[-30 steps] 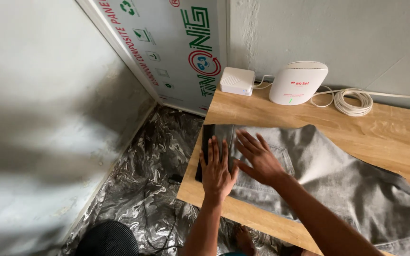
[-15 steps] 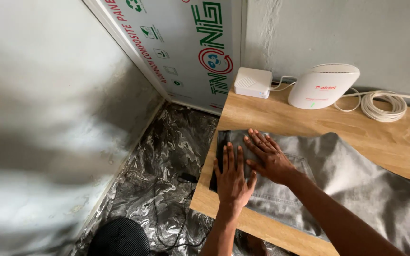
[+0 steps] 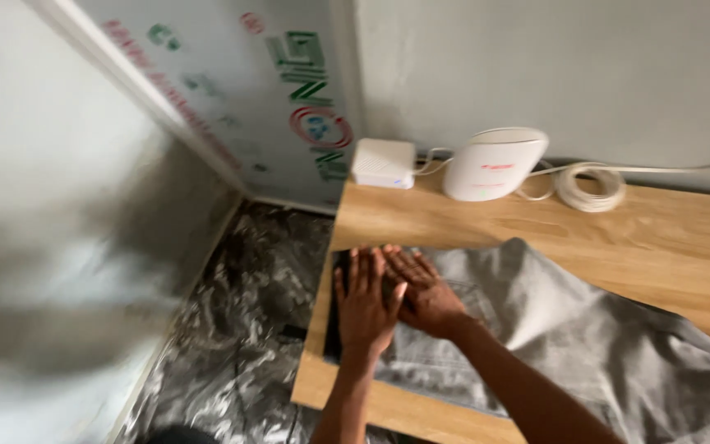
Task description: Folding a pair of grey trousers on a wooden table.
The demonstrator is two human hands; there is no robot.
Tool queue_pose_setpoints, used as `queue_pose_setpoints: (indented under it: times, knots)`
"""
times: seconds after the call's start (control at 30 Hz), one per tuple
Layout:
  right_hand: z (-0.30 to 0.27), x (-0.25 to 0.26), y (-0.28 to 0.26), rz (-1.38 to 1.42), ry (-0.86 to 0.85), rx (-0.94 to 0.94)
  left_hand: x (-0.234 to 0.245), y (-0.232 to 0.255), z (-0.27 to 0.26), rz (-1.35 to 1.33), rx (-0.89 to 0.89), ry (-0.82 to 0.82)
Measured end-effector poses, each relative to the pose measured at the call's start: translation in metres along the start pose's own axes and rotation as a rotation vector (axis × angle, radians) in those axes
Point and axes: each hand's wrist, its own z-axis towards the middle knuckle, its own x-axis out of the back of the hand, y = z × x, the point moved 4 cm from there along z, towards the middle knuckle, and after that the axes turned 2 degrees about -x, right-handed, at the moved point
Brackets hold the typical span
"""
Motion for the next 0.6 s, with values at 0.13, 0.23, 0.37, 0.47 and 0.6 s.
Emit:
queue_pose_setpoints:
  times: [0.13,0.23,0.37,0.47,0.6]
  knots:
    - [-0.009,0.000,0.006,0.105,0.020,0.010,-0.003,0.001,-0.003,-0.006,-0.012,-0.011]
    - [-0.014,0.007,0.009,0.119,0.053,0.020,-0.001,0.000,0.000,0.022,-0.011,-0.012]
    - [-0.034,0.031,0.018,-0.147,-0.030,-0.111,-0.006,-0.001,-0.004,0.066,-0.002,-0.047]
    - [-0.056,0.051,0.047,-0.261,-0.067,-0.262,-0.009,-0.002,-0.003,0.121,-0.001,-0.073]
    - [-0.083,0.077,0.065,-0.386,-0.065,-0.409,-0.010,-0.002,-0.004,0.144,-0.004,-0.068]
